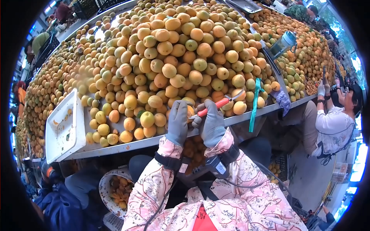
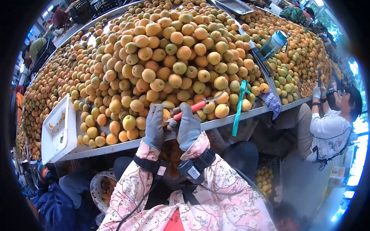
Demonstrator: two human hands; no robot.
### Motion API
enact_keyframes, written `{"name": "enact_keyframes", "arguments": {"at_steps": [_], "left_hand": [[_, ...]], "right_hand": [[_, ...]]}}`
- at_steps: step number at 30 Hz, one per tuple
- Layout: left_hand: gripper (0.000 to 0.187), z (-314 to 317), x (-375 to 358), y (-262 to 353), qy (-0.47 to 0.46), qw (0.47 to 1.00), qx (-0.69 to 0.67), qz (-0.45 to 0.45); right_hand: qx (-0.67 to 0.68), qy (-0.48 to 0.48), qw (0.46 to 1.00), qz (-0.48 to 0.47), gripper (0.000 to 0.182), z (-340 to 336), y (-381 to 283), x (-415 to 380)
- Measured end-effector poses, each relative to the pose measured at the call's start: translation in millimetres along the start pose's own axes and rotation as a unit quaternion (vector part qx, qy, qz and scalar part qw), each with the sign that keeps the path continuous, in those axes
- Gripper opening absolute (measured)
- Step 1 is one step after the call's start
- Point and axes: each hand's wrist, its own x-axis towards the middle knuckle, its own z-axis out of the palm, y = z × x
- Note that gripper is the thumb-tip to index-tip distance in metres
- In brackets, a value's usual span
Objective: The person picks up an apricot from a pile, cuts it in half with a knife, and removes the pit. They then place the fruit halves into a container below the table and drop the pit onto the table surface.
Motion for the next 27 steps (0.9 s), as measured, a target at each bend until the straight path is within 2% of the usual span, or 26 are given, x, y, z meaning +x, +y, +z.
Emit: {"name": "enact_keyframes", "arguments": {"at_steps": [1,2,3,5,7,9,10,11,12,13,14,15,16,17,18,19,20,21,22,24,25,27], "left_hand": [[0.018,2.5,-1.2,-1.3,0.022,0.999,0.016,0.037],[0.019,3.8,-2.5,-2.5,0.016,0.999,-0.037,-0.015],[0.019,3.6,-4.1,-3.2,0.016,0.999,-0.036,-0.014],[0.019,3.2,-2.5,-5.5,0.022,0.998,0.045,0.03],[0.021,3.8,-3.7,-18.1,0.043,0.997,0.054,0.031],[0.024,2.1,-5.6,-19.5,0.064,0.996,0.063,0.029],[0.029,-1.1,-4.1,-14.6,0.047,0.962,-0.229,-0.141],[0.034,-3.7,-2.7,-9.6,0.026,0.817,-0.496,-0.293],[0.036,-1.7,-2.3,-5.8,0.039,0.808,-0.498,-0.312],[0.036,1.1,-3.5,-13.1,0.039,0.808,-0.498,-0.313],[0.036,6.1,-5.0,-26.7,0.044,0.875,-0.416,-0.243],[0.037,6.8,-3.8,-26.5,0.048,0.928,-0.326,-0.171],[0.037,6.2,-4.9,-25.7,0.048,0.928,-0.326,-0.173],[0.035,5.1,-5.8,-23.7,0.045,0.926,-0.329,-0.178],[0.034,3.0,-4.6,-15.3,0.042,0.925,-0.332,-0.182],[0.034,0.4,-4.7,-5.0,0.04,0.924,-0.333,-0.182],[0.035,-3.0,-5.3,6.1,0.029,0.892,-0.389,-0.229],[0.035,-4.9,-5.6,11.2,0.018,0.855,-0.441,-0.273],[0.035,-4.3,-5.5,8.3,0.02,0.855,-0.441,-0.272],[0.03,-1.0,-8.3,-3.1,0.043,0.906,-0.346,-0.24],[0.03,0.2,-8.9,-8.3,0.043,0.906,-0.345,-0.241],[0.026,0.5,-7.5,-12.7,0.063,0.975,-0.173,-0.124]], "right_hand": [[-0.002,-0.002,1.0,0.002,0.029,1.4,2.8,0.3],[0.002,0.015,1.0,-0.013,0.03,3.2,5.3,0.7],[0.006,0.032,0.999,-0.029,0.03,5.0,7.0,0.4],[-0.032,0.014,0.997,-0.066,0.03,11.2,6.2,-3.1],[-0.071,0.003,0.993,-0.099,0.03,12.0,4.3,-4.5],[-0.095,-0.083,0.98,-0.156,0.023,12.3,1.7,-2.0],[-0.136,-0.129,0.969,-0.158,0.017,3.8,-1.2,0.9],[-0.138,-0.13,0.969,-0.157,0.017,0.5,-3.6,-0.5],[-0.17,-0.173,0.954,-0.178,0.018,-2.4,-4.9,-3.2],[-0.2,-0.214,0.935,-0.199,0.02,-5.9,-6.9,-5.1],[-0.221,-0.266,0.925,-0.157,0.022,-17.6,-7.5,1.6],[-0.221,-0.267,0.925,-0.156,0.022,-20.9,-14.9,-0.8],[-0.392,-0.28,0.832,-0.275,0.023,-23.5,-22.8,-5.0],[-0.543,-0.278,0.696,-0.38,0.024,-23.9,-27.8,-9.4],[-0.503,-0.281,0.737,-0.352,0.025,-23.6,-28.2,-12.9],[-0.504,-0.28,0.738,-0.352,0.025,-23.4,-27.5,-17.7],[-0.43,-0.248,0.832,-0.245,0.024,-22.9,-25.8,-22.9],[-0.345,-0.211,0.905,-0.133,0.024,-21.6,-23.9,-25.1],[-0.345,-0.213,0.904,-0.133,0.024,-19.7,-21.9,-24.2],[-0.325,-0.199,0.91,-0.162,0.022,-18.0,-16.7,-23.5],[-0.324,-0.199,0.911,-0.161,0.022,-17.4,-15.4,-22.8],[-0.431,-0.189,0.842,-0.263,0.017,-15.9,-14.4,-20.1]]}}
